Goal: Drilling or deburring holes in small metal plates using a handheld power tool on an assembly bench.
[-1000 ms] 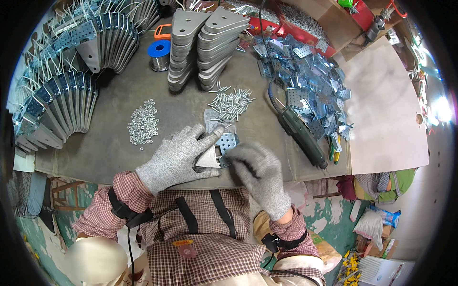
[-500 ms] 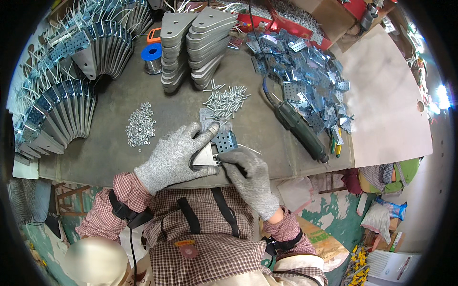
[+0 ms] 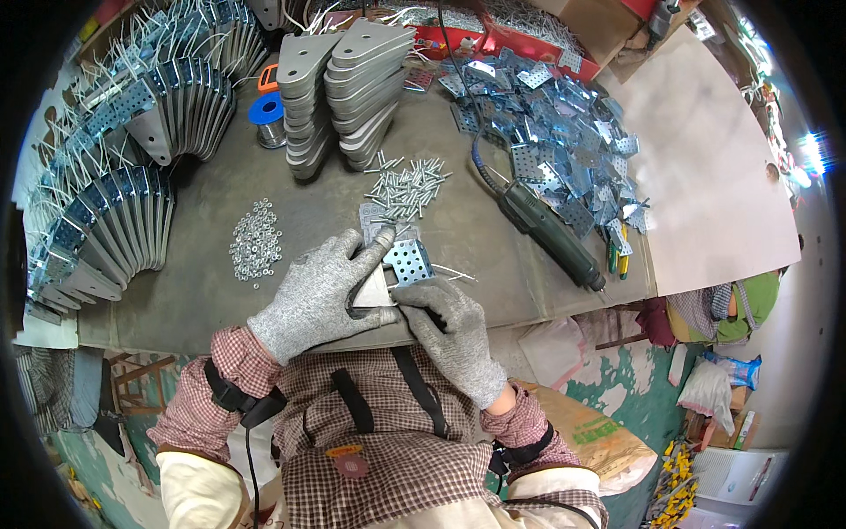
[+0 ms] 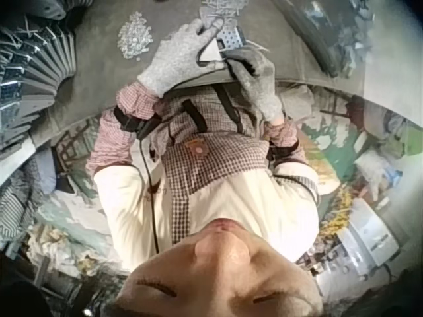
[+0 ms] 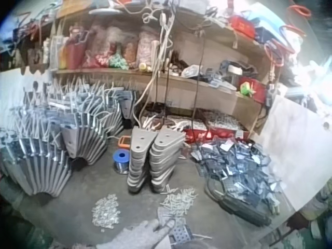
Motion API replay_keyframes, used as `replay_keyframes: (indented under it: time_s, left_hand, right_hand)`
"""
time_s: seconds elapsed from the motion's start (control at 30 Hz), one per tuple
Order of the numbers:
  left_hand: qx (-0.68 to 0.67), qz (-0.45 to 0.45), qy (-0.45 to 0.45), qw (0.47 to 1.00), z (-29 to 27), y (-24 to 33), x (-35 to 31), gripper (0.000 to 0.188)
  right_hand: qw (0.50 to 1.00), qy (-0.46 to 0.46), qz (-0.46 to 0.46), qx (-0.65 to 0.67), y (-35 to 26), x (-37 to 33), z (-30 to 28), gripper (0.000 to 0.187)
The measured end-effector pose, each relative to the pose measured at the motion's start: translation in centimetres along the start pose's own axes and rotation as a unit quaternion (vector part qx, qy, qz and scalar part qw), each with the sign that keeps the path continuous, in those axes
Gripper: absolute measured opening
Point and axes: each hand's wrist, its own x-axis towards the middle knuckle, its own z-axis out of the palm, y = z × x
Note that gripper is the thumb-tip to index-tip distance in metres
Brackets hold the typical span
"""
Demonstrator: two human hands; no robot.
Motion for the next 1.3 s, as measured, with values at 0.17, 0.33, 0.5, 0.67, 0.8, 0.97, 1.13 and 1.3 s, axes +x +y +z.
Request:
replay_keyframes:
  time_s: [0.17,0.33,0.5,0.67,0.8,0.97,1.13,1.3]
  left_hand:
    - [0.01,-0.015,-0.013,1.0,-0.2,0.4,0.0,0.097]
    - [0.016,-0.01,-0.002,1.0,-0.1,0.4,-0.1,0.097]
    - [0.023,-0.001,0.019,1.0,0.2,0.1,-0.1,0.097]
    - [0.026,-0.027,0.003,0.999,-0.2,0.8,0.2,0.098]
    - [-0.031,-0.063,0.016,0.997,-1.0,1.7,-0.8,0.1]
    - [-0.56,-0.175,-0.111,0.802,-1.0,5.9,-2.7,0.07]
    - [-0.346,-0.117,-0.073,0.928,-2.0,6.8,10.6,0.028]
    - [0.032,-0.173,0.121,0.977,3.3,-2.9,27.6,0.04]
  right_hand:
    - [0.991,0.135,0.016,-0.007,0.7,0.1,-1.0,0.017]
    - [0.996,0.087,0.014,0.003,0.1,-0.1,-0.8,0.017]
    - [0.997,-0.017,-0.034,-0.065,-0.8,-0.1,-0.1,0.021]
    - [0.991,-0.039,-0.025,-0.124,-0.7,-0.5,-0.3,0.031]
    - [0.984,-0.053,-0.085,-0.148,-0.3,-1.1,0.2,0.041]
    - [0.998,-0.019,0.051,-0.013,-2.0,-4.0,0.4,0.076]
    - [0.989,0.104,0.103,-0.004,1.8,-5.2,-1.6,0.062]
    - [0.982,0.064,-0.017,-0.177,3.0,-2.8,-5.8,0.049]
